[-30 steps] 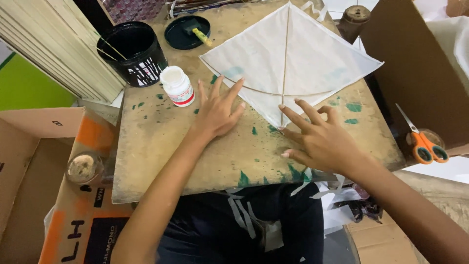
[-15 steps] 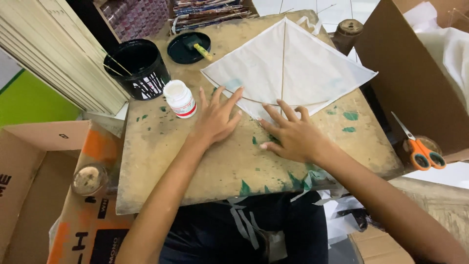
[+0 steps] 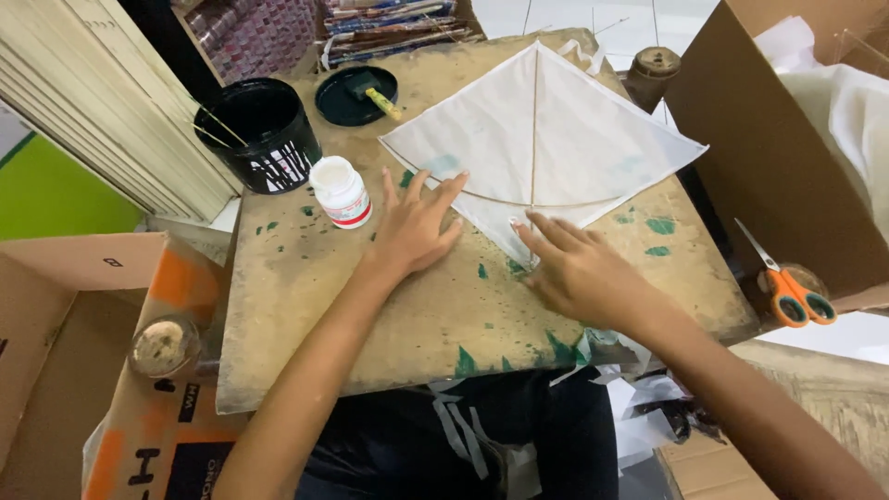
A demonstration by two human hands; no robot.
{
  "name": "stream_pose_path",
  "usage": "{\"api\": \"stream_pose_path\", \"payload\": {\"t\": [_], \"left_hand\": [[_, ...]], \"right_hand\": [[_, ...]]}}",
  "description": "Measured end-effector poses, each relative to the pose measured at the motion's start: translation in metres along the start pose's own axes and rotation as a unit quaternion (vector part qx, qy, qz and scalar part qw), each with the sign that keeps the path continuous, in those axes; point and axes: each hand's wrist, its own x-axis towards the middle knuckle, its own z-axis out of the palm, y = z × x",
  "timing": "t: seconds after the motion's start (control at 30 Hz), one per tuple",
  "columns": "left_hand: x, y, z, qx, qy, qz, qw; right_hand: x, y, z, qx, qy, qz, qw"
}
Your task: The person is applying glue to the edges of a kite's paper and folding it over the bamboo frame to secure it.
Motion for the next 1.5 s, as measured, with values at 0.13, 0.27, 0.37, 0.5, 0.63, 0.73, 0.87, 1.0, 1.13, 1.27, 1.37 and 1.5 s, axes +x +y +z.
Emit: {"api": "stream_pose_path", "payload": {"t": [0.13,0.27,0.37,0.5,0.63,0.73,0.87,1.0,1.13,1.27,1.37,1.5], "left_hand": [[0.007,-0.007,0.008,-0.017,0.012,0.019,1.0],[0.014,-0.017,0.015,0.02,0.033,0.038,0.999],[0.018,-0.017,0.012,0.015,0.033,0.049,0.998],[0.018,-0.016,0.007,-0.019,0.014,0.058,0.998],[0.018,-0.009,0.006,-0.024,0.008,0.075,0.997],[0.021,-0.003,0.01,-0.022,0.004,0.09,0.996],[0.026,0.005,0.018,-0.046,0.004,0.115,0.992],[0.026,0.015,0.006,-0.111,-0.022,0.095,0.989],[0.023,0.017,-0.011,-0.157,-0.037,0.092,0.983],[0.018,0.007,-0.012,-0.12,-0.025,0.082,0.989],[0.017,-0.001,-0.01,-0.1,-0.022,0.068,0.992],[0.016,-0.003,-0.009,-0.087,-0.024,0.067,0.994]], "right_hand": [[0.01,0.002,0.011,0.031,0.043,-0.006,0.999],[0.007,0.001,0.01,0.042,0.081,-0.005,0.996],[0.001,0.005,0.008,0.054,0.076,0.008,0.996],[-0.002,0.008,-0.001,0.075,0.071,0.029,0.994],[-0.005,0.028,-0.002,0.084,0.07,0.065,0.992],[-0.01,0.041,-0.01,0.055,0.075,0.088,0.992],[-0.019,0.034,-0.026,0.131,0.032,0.104,0.985],[-0.025,0.033,-0.015,0.18,0.044,0.094,0.978],[-0.017,0.042,-0.018,0.193,0.046,0.088,0.976],[0.0,0.047,-0.019,0.218,0.043,0.104,0.969],[0.011,0.061,-0.011,0.224,0.027,0.138,0.964],[0.027,0.072,-0.012,0.209,0.009,0.167,0.964]]}}
